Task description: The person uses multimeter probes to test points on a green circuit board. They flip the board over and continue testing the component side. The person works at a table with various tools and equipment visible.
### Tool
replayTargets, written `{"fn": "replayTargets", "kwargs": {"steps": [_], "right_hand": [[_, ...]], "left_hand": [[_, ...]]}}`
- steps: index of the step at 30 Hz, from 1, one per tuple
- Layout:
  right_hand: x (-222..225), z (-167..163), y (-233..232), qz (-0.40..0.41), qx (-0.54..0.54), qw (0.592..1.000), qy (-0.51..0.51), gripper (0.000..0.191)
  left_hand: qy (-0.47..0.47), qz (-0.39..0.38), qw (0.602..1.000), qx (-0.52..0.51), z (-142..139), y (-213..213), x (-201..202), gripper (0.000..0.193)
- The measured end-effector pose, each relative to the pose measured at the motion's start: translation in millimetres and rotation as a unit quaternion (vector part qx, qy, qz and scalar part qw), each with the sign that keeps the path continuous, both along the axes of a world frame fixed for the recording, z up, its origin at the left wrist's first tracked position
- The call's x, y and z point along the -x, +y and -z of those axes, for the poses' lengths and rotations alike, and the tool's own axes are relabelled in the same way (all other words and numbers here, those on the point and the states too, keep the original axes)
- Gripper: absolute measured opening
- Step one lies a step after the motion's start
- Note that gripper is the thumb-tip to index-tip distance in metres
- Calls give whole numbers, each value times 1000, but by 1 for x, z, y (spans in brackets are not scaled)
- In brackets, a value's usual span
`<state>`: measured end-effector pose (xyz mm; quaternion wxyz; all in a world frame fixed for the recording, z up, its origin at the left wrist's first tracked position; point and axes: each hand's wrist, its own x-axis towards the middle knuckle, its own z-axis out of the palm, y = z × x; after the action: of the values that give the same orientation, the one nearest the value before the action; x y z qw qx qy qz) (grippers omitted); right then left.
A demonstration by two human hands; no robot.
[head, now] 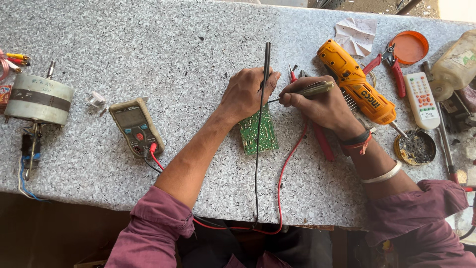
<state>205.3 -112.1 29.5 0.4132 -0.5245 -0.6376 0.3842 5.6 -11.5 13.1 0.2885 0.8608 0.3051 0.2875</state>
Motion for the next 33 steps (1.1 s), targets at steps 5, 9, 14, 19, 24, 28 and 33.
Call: {"fn": "replayTargets", "kwargs": {"steps": [5,9,14,19,24,28,33], "right_hand": [[0,0,-1,-3,6,1000,4,21],[1,-1,0,-5,-3,1000,-11,22],[1,-1,1,-8,-10,1000,-19,23],[4,-1,1,14,3,999,-29,23],[2,-2,0,9,1,999,-41,23],[-1,-1,1,-4,-12,998,-58,20],[-1,0,0,6,-1,1000,-23,24]], "left_hand": [[-13,-3,999,45,4,4,-1,49],[-41,-3,996,82,9,8,-2,57],[-57,-17,997,40,17,10,-5,63],[-14,-26,998,58,19,13,-3,58],[-58,-12,998,32,16,12,-2,53],[-56,-9,997,52,13,9,-3,51],[-47,-17,999,21,9,7,-1,52]]}}
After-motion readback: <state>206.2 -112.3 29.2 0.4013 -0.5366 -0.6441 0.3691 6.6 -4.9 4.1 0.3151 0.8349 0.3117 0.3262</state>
